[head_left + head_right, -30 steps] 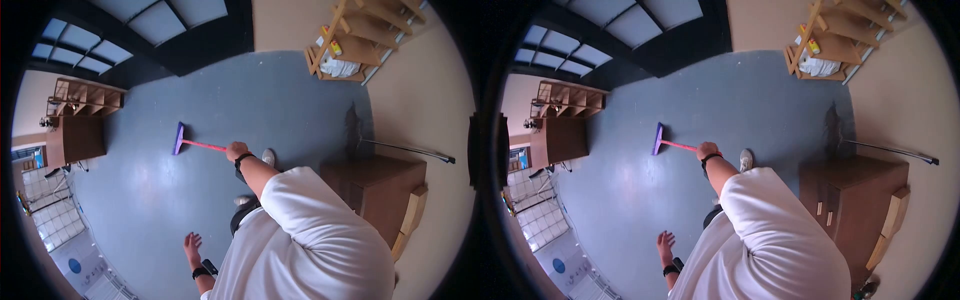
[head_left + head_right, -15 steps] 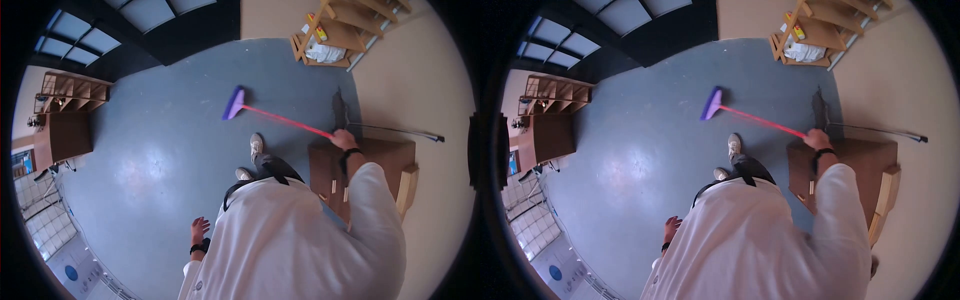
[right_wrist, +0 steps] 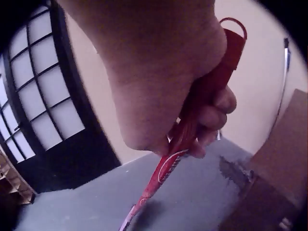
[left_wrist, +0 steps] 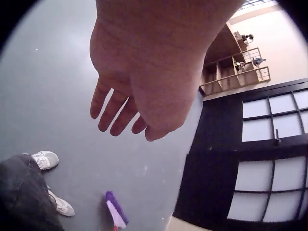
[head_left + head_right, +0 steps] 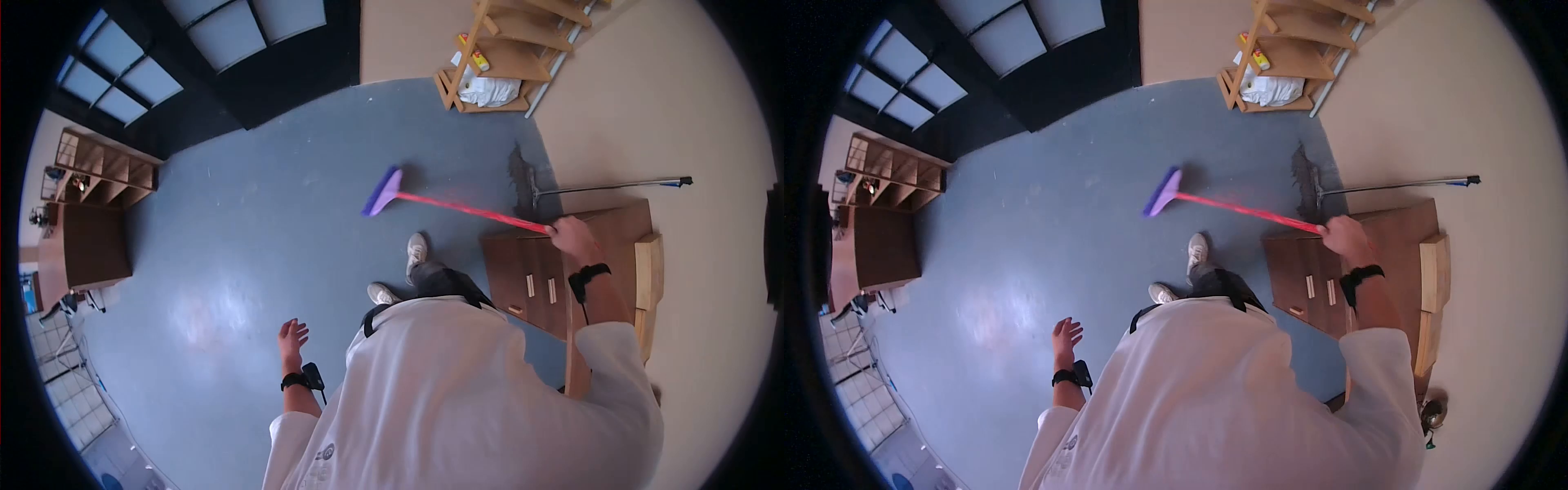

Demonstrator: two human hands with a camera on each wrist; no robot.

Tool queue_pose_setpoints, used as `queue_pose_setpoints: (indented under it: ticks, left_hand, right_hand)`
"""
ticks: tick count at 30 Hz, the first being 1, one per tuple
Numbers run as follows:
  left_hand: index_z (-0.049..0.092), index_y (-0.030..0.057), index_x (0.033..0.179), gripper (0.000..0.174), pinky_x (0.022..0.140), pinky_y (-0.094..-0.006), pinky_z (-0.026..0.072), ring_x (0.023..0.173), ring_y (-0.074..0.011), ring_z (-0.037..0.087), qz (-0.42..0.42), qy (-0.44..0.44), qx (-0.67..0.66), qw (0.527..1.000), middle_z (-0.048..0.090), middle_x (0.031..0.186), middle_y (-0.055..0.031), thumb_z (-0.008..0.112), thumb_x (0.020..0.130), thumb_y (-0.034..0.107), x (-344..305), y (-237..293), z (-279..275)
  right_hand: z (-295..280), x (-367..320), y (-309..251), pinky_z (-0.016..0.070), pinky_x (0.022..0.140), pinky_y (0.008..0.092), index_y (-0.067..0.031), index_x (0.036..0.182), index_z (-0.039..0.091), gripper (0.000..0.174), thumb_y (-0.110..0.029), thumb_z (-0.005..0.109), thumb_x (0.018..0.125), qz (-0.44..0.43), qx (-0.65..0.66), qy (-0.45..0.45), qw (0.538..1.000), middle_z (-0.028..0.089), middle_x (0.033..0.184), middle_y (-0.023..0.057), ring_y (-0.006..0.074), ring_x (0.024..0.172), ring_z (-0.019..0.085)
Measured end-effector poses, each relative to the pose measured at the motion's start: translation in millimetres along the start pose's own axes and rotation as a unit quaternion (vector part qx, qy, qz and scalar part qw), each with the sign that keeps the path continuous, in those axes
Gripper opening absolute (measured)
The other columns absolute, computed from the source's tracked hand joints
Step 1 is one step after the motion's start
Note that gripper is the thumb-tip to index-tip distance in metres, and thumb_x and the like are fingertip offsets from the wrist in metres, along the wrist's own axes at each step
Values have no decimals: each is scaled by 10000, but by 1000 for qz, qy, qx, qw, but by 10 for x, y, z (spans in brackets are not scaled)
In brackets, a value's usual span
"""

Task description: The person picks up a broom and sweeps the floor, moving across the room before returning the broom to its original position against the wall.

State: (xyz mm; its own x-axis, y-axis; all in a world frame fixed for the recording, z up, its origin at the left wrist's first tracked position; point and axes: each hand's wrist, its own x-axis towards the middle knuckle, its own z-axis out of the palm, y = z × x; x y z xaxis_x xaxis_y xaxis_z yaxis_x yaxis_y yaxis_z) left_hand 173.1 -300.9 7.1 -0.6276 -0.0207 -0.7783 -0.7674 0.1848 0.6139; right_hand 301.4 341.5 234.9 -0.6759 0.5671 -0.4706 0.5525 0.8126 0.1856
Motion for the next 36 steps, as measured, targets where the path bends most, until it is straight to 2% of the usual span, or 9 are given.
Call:
queue_pose_setpoints:
  ticks: [9,11,14,17,18,21,25,29,36]
  left_hand:
    - [477,57,1083,331,707,-378,484,846,-253,596,-127,-11,-24,991,602,980,-129,498,841,282,-453,-742,87]
    - [464,47,1104,352,722,-382,481,869,-258,589,4,-77,112,991,596,994,-140,497,843,281,-512,-1116,24]
    - [447,35,1133,381,735,-390,478,888,-266,584,-69,-12,116,991,587,1015,-159,494,846,281,-1103,-566,444]
    - [438,27,1152,399,735,-400,477,898,-273,581,-109,64,69,990,580,1029,-173,493,847,279,-1304,-464,756]
    - [459,11,1130,391,731,-390,481,873,-282,591,-19,29,138,990,594,1002,-176,493,849,281,-1199,-771,678]
    - [480,-11,1107,392,720,-364,486,847,-271,603,-67,20,17,997,614,961,-171,494,849,284,-707,-1444,601]
    - [492,-15,1106,401,713,-347,481,828,-238,599,-106,24,156,982,621,946,-153,528,829,272,-640,-822,1489]
    - [507,23,1099,357,712,-344,477,833,-232,600,-85,-5,102,991,613,954,-137,525,838,266,-693,289,2493]
    - [518,69,1091,283,668,-317,479,827,-202,605,1,-22,186,982,609,948,-111,499,867,241,-364,1338,2982]
  right_hand:
    - [1192,888,-1861,468,686,440,-87,771,663,179,-212,538,738,-294,34,-28,955,636,806,133,293,787,614]
    - [1379,1070,-2226,471,680,432,-103,771,668,167,-210,547,728,-359,14,10,933,641,819,120,272,787,620]
    - [1247,1358,-2292,476,690,416,-109,765,672,161,-199,542,733,-350,-13,5,937,645,824,111,254,798,624]
    - [990,1748,-1651,481,710,410,-105,766,674,160,-201,553,725,-331,-23,-6,943,645,808,115,261,817,622]
    - [981,1949,-1366,486,685,410,-103,750,671,155,-204,575,684,-314,-8,-3,949,642,788,122,276,787,622]
    - [841,2526,-309,491,681,409,-105,769,670,197,-245,611,643,-248,-8,4,969,636,783,130,295,775,619]
    - [176,3010,1073,496,676,410,-67,741,666,212,-238,625,623,-172,-67,49,981,631,764,156,304,759,621]
    - [-544,3405,2048,492,740,384,-90,833,670,213,-227,614,680,-103,-132,44,985,639,872,132,268,841,619]
    - [-1189,3626,3035,503,713,371,-89,847,661,203,-209,618,690,5,-147,87,985,643,855,116,257,803,629]
